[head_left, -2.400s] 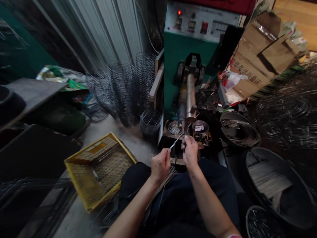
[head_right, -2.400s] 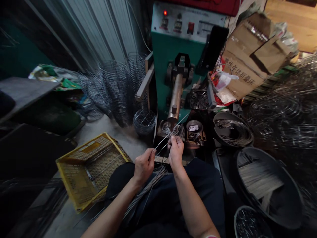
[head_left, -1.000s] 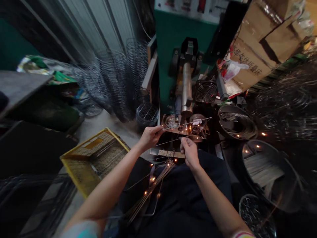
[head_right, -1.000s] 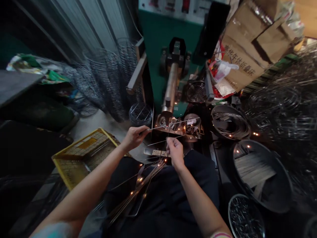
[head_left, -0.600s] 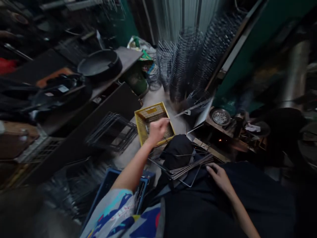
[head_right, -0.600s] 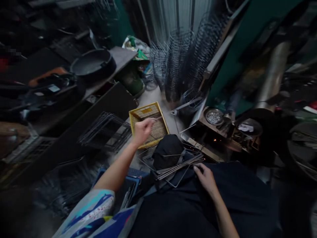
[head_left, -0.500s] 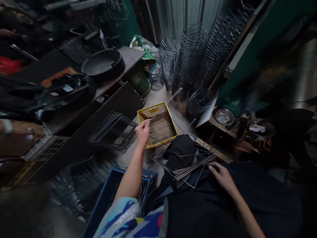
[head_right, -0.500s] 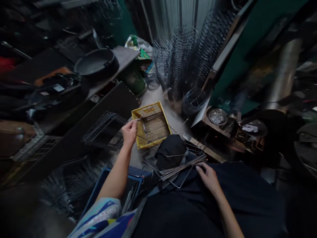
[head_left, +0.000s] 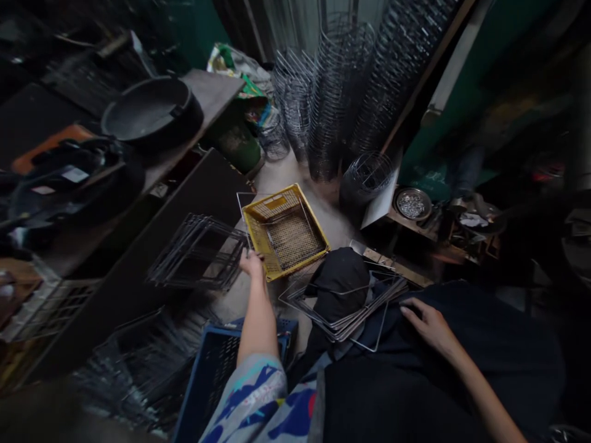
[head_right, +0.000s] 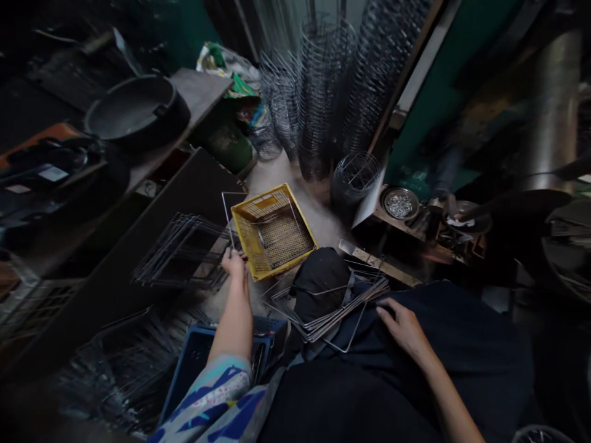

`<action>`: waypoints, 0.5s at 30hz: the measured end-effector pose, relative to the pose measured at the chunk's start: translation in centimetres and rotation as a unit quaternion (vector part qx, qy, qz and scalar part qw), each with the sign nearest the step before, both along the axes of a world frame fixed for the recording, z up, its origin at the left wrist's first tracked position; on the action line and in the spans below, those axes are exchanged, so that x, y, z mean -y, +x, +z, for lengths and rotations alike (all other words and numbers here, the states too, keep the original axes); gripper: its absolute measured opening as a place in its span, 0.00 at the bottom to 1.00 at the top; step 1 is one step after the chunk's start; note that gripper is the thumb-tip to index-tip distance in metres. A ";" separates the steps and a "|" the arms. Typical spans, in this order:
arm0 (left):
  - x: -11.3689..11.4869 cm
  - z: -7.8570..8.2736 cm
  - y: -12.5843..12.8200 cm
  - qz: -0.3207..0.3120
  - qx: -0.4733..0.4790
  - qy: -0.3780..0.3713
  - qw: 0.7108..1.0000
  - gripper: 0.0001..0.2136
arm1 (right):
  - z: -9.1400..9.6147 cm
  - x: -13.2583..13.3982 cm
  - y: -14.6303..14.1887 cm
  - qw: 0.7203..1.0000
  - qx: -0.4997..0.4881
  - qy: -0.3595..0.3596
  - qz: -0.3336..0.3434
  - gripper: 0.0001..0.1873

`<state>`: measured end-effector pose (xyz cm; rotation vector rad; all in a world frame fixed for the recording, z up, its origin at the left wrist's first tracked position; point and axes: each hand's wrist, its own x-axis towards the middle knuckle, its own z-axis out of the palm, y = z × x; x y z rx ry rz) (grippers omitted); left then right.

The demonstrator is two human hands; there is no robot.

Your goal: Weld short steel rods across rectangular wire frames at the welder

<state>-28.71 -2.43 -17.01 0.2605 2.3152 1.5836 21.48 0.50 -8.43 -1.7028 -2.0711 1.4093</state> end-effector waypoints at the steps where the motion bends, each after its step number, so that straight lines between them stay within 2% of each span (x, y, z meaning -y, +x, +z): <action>1: 0.5 0.0 0.5 -0.035 0.002 -0.033 0.999 0.20 | 0.0 -0.1 0.4 1.000 0.004 0.004 -0.001 0.18; 4: 2.1 0.8 2.5 -0.161 0.010 -0.122 0.979 0.21 | -0.1 -0.5 1.5 1.000 0.012 0.011 0.005 0.19; 7: 3.0 3.3 5.9 -0.308 0.035 -0.153 0.938 0.19 | 0.0 -1.0 1.6 0.999 0.027 0.028 0.017 0.18; 9: 3.2 5.6 8.9 -0.461 0.022 -0.131 0.877 0.17 | 0.2 -1.2 1.1 0.998 0.020 0.044 0.032 0.16; 11: 3.2 7.7 12.1 -0.599 -0.057 -0.099 0.792 0.16 | 0.4 -1.4 0.5 0.997 0.000 0.055 0.051 0.15; 13: 3.1 9.3 14.7 -0.663 -0.171 -0.092 0.723 0.14 | 0.8 -1.4 0.4 0.995 -0.021 0.062 0.072 0.15; 15: 2.9 10.1 16.3 -0.670 -0.261 -0.120 0.685 0.10 | 1.4 -1.4 1.0 0.994 -0.026 0.075 0.078 0.14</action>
